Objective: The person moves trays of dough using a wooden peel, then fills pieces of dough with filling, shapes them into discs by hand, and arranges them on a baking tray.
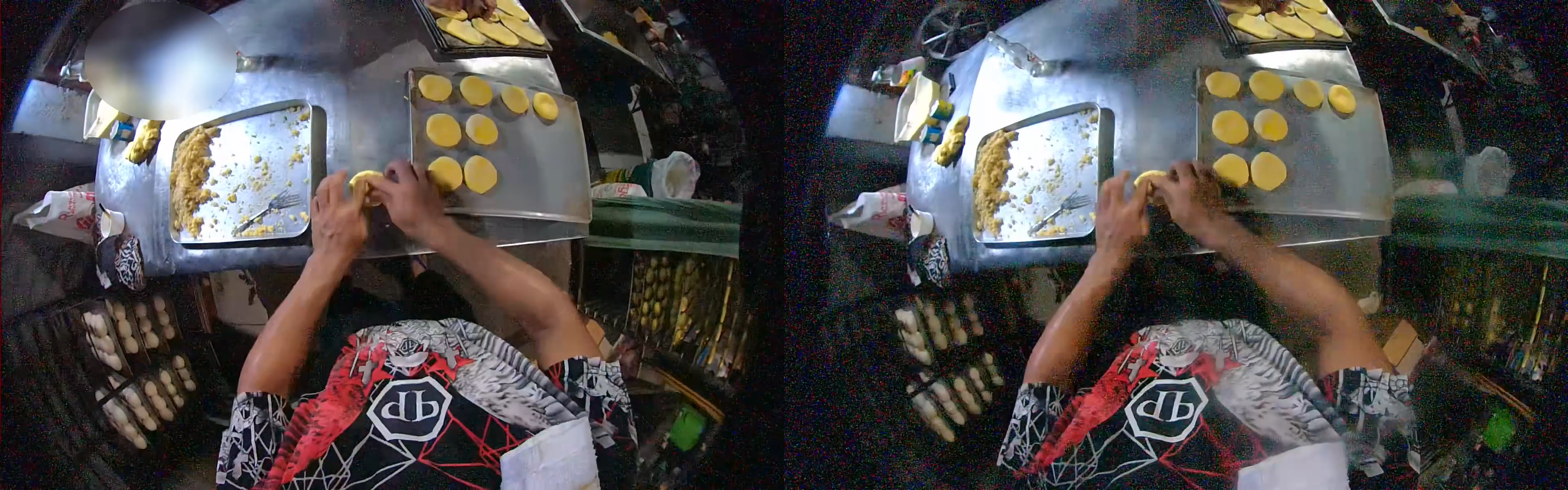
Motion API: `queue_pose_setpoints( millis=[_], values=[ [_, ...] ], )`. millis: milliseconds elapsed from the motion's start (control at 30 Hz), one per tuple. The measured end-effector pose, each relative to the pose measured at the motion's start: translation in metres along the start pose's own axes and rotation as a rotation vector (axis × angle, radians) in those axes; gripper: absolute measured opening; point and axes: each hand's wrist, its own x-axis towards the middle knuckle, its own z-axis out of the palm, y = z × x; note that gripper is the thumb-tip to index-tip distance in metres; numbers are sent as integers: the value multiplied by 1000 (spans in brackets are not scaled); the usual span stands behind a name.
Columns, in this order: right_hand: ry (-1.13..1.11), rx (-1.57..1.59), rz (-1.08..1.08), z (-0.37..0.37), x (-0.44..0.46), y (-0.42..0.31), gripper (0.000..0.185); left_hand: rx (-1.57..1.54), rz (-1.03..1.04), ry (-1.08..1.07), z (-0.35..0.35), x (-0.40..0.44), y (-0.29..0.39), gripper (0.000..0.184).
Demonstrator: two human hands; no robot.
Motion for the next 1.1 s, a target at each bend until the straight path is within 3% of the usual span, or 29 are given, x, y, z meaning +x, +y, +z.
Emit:
queue_pose_setpoints(
  millis=[33,100,200,233,333,367,467,500,567,633,767,867,967,1000,1067,1100],
  values=[
    [67,-65,-57,1,-8,1,35,92,21,-84,-4,-5,5,61],
    [178,-182,-149,12,-27,3,41,156,43,-50,-4,-10,13,57],
    [16,-384,-75,18,-24,6,50,215,90,-95,3,-2,5,54],
    [-30,-299,-47,12,-20,3,44,235,111,-114,3,6,0,54],
    [-93,-107,52,-11,9,1,47,-271,-58,-236,-19,31,-23,51],
    [37,-55,112,-5,12,-6,43,-366,-149,-81,-4,31,-28,51],
    [25,-204,97,20,15,-4,38,-370,-131,-125,0,30,-37,38],
    [-82,-32,211,0,18,-18,29,-522,-179,-168,-4,37,-37,36],
    [-34,353,322,-13,5,-27,31,-828,-270,-307,-18,38,-30,31],
    [131,757,363,-17,-14,-22,35,-892,-128,-244,-12,39,-16,38],
    [-134,450,359,-58,-48,38,27,-769,228,-229,-15,63,29,59],
    [116,417,549,-128,-49,59,28,-768,37,-316,-16,82,69,69],
    [597,151,389,-147,-47,129,31,-1072,-222,-360,18,86,77,60],
    [542,-69,329,-144,-47,153,35,-1196,-338,-392,20,87,80,58],
    [409,-513,193,-126,-49,196,45,-1120,-301,-349,21,87,79,50],
    [294,-535,239,-111,-58,200,51,-1084,-273,-338,17,84,74,49]
  ],
)
